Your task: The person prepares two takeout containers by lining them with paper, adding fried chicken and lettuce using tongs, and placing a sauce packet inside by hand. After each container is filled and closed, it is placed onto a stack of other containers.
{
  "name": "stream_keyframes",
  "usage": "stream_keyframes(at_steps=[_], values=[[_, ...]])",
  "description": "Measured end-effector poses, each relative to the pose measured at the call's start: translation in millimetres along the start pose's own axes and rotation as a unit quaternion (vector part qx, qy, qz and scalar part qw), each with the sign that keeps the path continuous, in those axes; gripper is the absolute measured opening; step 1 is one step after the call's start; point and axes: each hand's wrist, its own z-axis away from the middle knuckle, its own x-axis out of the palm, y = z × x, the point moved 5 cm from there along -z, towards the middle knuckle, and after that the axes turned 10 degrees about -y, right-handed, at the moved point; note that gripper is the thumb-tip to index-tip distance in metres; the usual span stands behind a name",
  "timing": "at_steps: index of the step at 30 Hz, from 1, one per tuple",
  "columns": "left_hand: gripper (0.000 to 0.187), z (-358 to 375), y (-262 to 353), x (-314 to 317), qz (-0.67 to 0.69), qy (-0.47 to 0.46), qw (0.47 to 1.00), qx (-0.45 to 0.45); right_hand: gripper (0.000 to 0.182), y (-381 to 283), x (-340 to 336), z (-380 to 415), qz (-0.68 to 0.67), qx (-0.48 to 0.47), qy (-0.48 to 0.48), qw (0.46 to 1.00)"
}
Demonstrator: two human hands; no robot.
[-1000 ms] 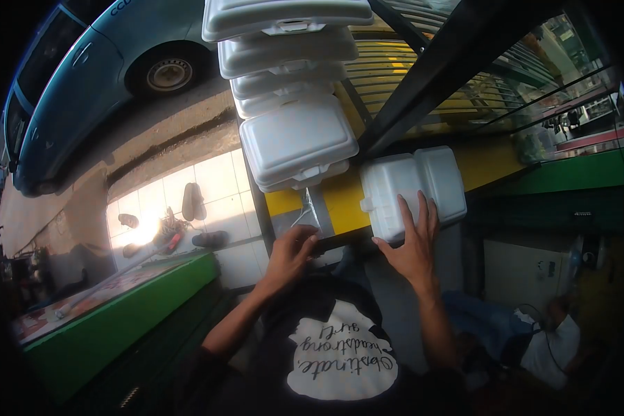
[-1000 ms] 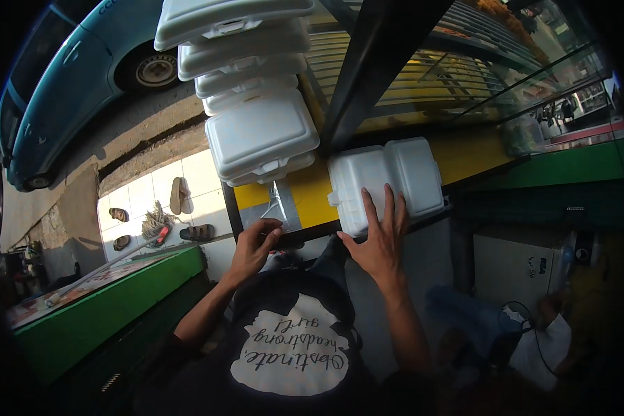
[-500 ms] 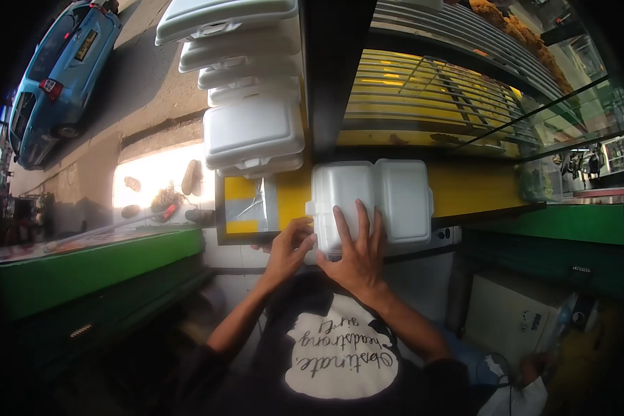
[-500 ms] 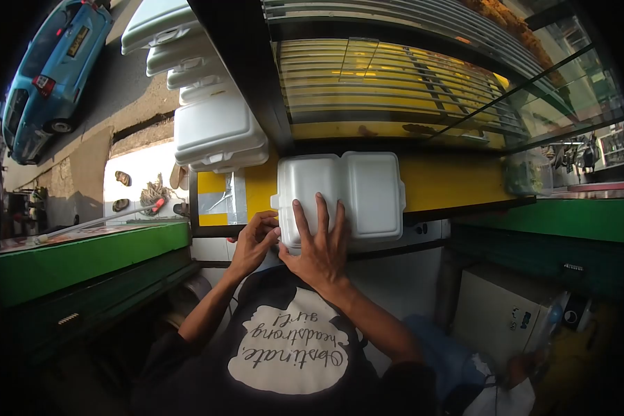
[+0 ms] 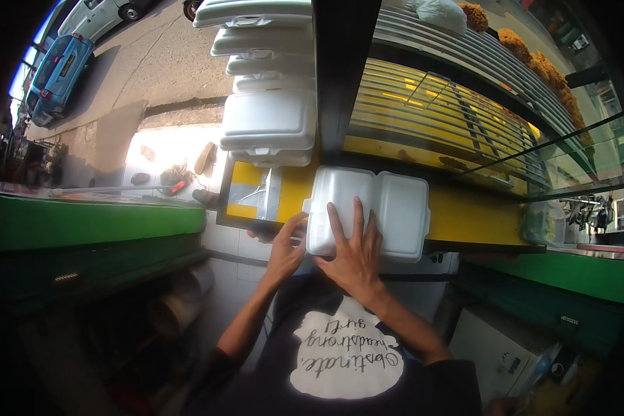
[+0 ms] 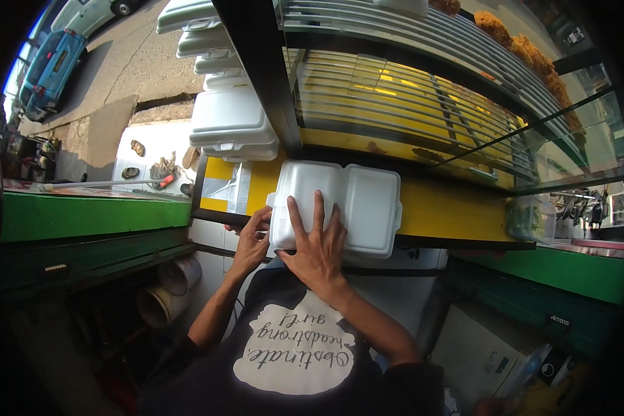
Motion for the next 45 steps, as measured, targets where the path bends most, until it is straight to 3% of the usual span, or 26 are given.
stream_keyframes(at_steps=[3, 8, 10, 14, 15, 17, 20, 21, 22, 23, 24, 25, 26, 27, 28, 29, 32, 33, 35, 36, 38, 42, 45], values=[[0.050, 3.3, 5.4, -1.0, -0.032, 0.019, 0.999, 0.013, 0.104, 4.3, 3.1, 2.2, 0.003, -0.003, -0.018, 1.000], [0.054, 1.5, 24.2, 0.0, -0.117, 0.054, 0.990, 0.055, 0.105, 9.1, -5.1, 6.6, -0.067, -0.049, 0.055, 0.995], [0.059, -2.3, 35.6, 6.5, -0.142, 0.068, 0.981, 0.111, 0.103, 11.7, -8.1, 9.3, -0.097, -0.059, 0.070, 0.991], [0.050, -4.3, 69.9, 12.3, -0.262, 0.096, 0.951, 0.133, 0.099, 21.5, -19.5, 19.5, -0.202, -0.121, 0.125, 0.964], [0.043, -5.1, 76.8, 16.7, -0.314, 0.056, 0.936, 0.150, 0.099, 23.1, -21.8, 22.6, -0.202, -0.120, 0.124, 0.964], [0.026, -6.2, 84.2, 29.0, -0.395, -0.011, 0.902, 0.176, 0.091, 27.6, -37.4, 32.4, -0.263, -0.129, 0.210, 0.933], [0.044, -10.1, 91.9, 43.7, -0.488, -0.048, 0.844, 0.218, 0.076, 32.5, -56.7, 46.6, -0.241, -0.103, 0.284, 0.922], [0.044, -8.3, 96.0, 46.4, -0.488, -0.045, 0.843, 0.220, 0.075, 37.6, -64.0, 55.6, -0.291, -0.109, 0.309, 0.899], [0.048, -9.2, 101.4, 45.6, -0.446, -0.058, 0.872, 0.194, 0.069, 46.9, -72.9, 62.8, -0.246, -0.087, 0.321, 0.910], [0.053, -10.7, 103.0, 44.8, -0.402, -0.071, 0.897, 0.168, 0.063, 55.3, -79.5, 68.2, -0.239, -0.038, 0.374, 0.895], [0.053, -11.2, 100.6, 45.9, -0.401, -0.072, 0.897, 0.169, 0.058, 71.5, -84.6, 75.5, -0.273, -0.063, 0.424, 0.861], [0.059, -10.7, 95.8, 47.0, -0.414, -0.071, 0.891, 0.170, 0.052, 87.6, -94.6, 86.1, -0.209, -0.016, 0.457, 0.864], [0.065, -11.7, 93.6, 46.8, -0.427, -0.070, 0.885, 0.174, 0.049, 117.2, -90.0, 97.0, -0.226, 0.027, 0.501, 0.835], [0.065, -12.0, 93.7, 47.3, -0.427, -0.071, 0.884, 0.176, 0.046, 158.1, -80.6, 111.1, -0.307, 0.013, 0.537, 0.785], [0.065, -11.7, 93.3, 47.5, -0.426, -0.069, 0.886, 0.171, 0.046, 195.9, -70.0, 122.2, -0.453, 0.123, 0.592, 0.655], [0.065, -11.6, 93.0, 47.8, -0.425, -0.067, 0.887, 0.166, 0.049, 211.1, -76.8, 128.0, -0.481, 0.236, 0.603, 0.591], [0.065, -12.1, 93.1, 50.3, -0.424, -0.063, 0.889, 0.163, 0.049, 261.9, -52.4, 144.9, -0.593, 0.332, 0.571, 0.461], [0.065, -11.8, 94.7, 50.8, -0.422, -0.068, 0.888, 0.166, 0.049, 280.2, -39.0, 153.3, -0.589, 0.334, 0.575, 0.459], [0.063, -10.7, 97.5, 46.8, -0.420, -0.062, 0.892, 0.153, 0.046, 306.0, 2.6, 159.8, -0.708, 0.314, 0.518, 0.363], [0.063, -9.2, 97.3, 47.0, -0.419, -0.071, 0.891, 0.158, 0.046, 307.3, 11.2, 164.8, -0.703, 0.317, 0.526, 0.359], [0.066, -9.4, 94.1, 44.2, -0.425, -0.062, 0.893, 0.132, 0.044, 301.5, 30.3, 163.5, -0.738, 0.338, 0.501, 0.301], [0.067, -7.2, 96.5, 46.5, -0.440, -0.069, 0.887, 0.120, 0.045, 297.1, 47.1, 163.2, -0.749, 0.346, 0.485, 0.289], [0.065, -6.2, 108.7, 48.3, -0.426, -0.072, 0.894, 0.120, 0.046, 280.4, 24.9, 151.4, -0.723, 0.358, 0.479, 0.345]])
